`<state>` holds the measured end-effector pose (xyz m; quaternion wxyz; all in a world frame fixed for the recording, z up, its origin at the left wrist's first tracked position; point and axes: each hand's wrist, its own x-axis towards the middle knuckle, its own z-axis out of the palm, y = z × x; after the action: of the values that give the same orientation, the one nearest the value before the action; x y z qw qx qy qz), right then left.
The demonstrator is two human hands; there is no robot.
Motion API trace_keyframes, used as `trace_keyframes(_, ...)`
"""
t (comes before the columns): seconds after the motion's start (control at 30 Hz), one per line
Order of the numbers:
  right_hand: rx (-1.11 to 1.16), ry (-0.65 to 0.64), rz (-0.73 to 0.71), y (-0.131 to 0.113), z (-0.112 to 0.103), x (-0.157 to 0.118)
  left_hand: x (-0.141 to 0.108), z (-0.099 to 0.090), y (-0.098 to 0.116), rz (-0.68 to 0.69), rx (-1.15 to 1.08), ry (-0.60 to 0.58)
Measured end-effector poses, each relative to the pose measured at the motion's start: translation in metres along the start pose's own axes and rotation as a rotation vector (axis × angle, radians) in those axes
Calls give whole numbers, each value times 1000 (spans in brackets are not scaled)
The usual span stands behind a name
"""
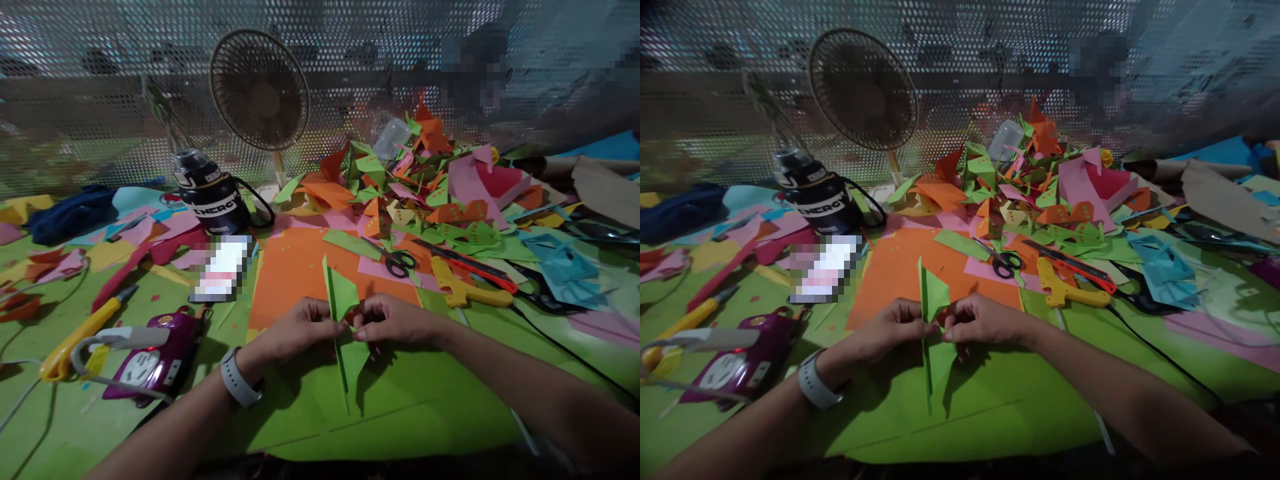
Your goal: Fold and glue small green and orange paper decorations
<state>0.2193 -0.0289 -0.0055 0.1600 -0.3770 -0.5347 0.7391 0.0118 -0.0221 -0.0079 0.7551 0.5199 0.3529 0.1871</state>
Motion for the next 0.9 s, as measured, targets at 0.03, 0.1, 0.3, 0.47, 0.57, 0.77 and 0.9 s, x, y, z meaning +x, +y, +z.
trace_keyframes(0.03, -8, 16, -4, -1, 1, 0, 0, 0, 0, -3, -4, 10)
trace_keyframes(0.1, -34, 43, -22, -3, 3, 0, 0, 0, -1, -7, -17, 18)
trace_keyframes(0.3, -140, 63, -114, -1, 1, 1, 3, -3, -4, 28, -40, 6)
trace_keyframes(0.47, -121, 47, -75, 0, -5, 0, 4, -5, -4, 15, -116, 32)
trace_keyframes(0.57, -61, 52, -46, -2, -6, -1, 3, -5, -3, 13, -177, 23)
trace_keyframes(0.77, -46, 163, -45, -6, -2, 0, 2, -1, 4, 25, -221, 61)
trace_keyframes(0.9, -48, 186, -47, -5, 1, 0, 2, 0, 4, 26, -226, 57)
